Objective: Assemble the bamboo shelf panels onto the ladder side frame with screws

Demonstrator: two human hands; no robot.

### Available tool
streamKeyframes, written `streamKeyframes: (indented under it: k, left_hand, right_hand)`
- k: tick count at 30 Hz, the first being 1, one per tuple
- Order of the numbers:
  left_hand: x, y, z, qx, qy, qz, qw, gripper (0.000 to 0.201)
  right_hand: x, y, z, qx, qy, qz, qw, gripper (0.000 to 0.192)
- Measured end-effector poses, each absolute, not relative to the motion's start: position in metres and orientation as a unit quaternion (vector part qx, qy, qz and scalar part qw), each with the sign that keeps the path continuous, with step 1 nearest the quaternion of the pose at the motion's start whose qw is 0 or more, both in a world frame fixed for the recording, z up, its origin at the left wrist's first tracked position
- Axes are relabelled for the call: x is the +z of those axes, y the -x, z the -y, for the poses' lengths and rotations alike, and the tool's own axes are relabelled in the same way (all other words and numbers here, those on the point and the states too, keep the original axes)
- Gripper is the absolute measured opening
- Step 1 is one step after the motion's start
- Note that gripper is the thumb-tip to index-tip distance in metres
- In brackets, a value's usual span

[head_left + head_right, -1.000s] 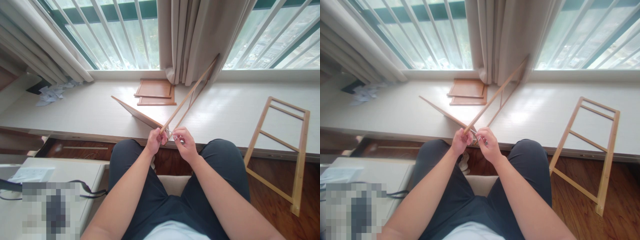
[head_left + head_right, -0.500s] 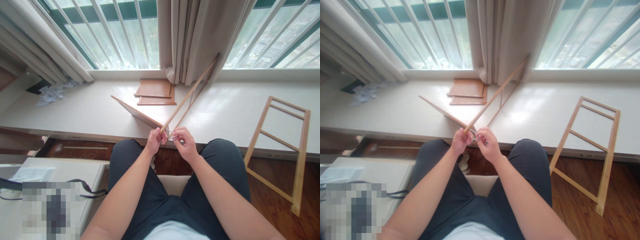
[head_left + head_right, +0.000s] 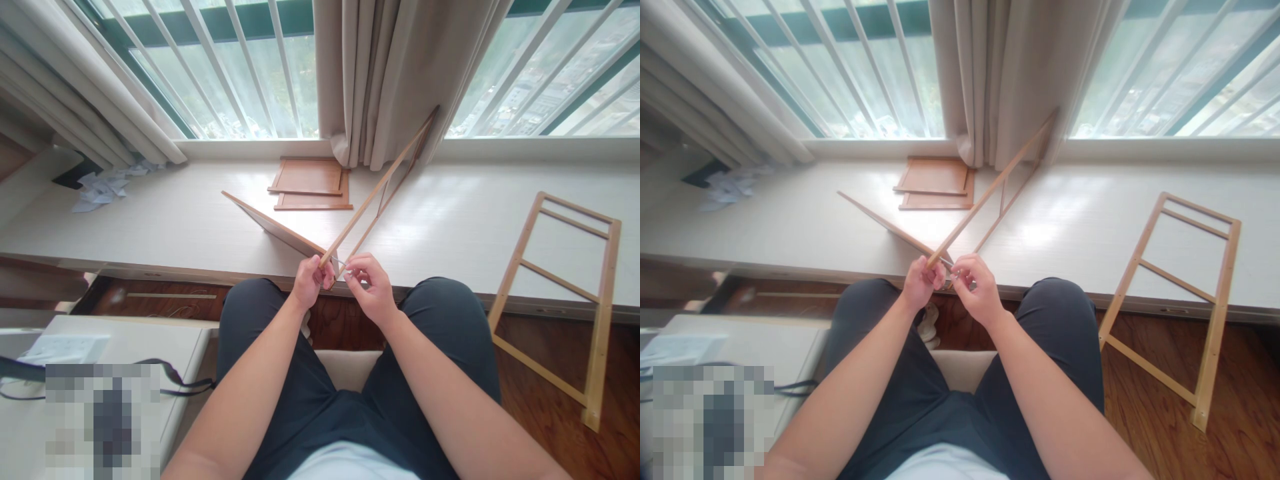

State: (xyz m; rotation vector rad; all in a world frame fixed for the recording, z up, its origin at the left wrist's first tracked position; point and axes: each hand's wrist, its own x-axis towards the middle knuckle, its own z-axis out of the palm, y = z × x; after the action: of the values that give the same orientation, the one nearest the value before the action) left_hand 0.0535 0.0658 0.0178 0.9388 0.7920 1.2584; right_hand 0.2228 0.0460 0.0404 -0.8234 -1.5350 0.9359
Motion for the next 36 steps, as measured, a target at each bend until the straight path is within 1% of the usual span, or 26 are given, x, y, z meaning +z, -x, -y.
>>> streamKeyframes:
  k: [13,36]
  left_hand:
    - [0.0176,-0.0533,-0.066,0.55,-0.411,-0.349,0.638,0.062]
    - [0.0156,-0.0533,-0.0656,0.553,-0.404,-0.343,0.643,0.06]
  right_hand:
    - [0.0377,-0.2224,-0.0461,0.409,0.357,0.629,0.556,0.01]
    - [0.0365,-0.221,-0.0461,0.42,0.378,0.61,0.556,0.009]
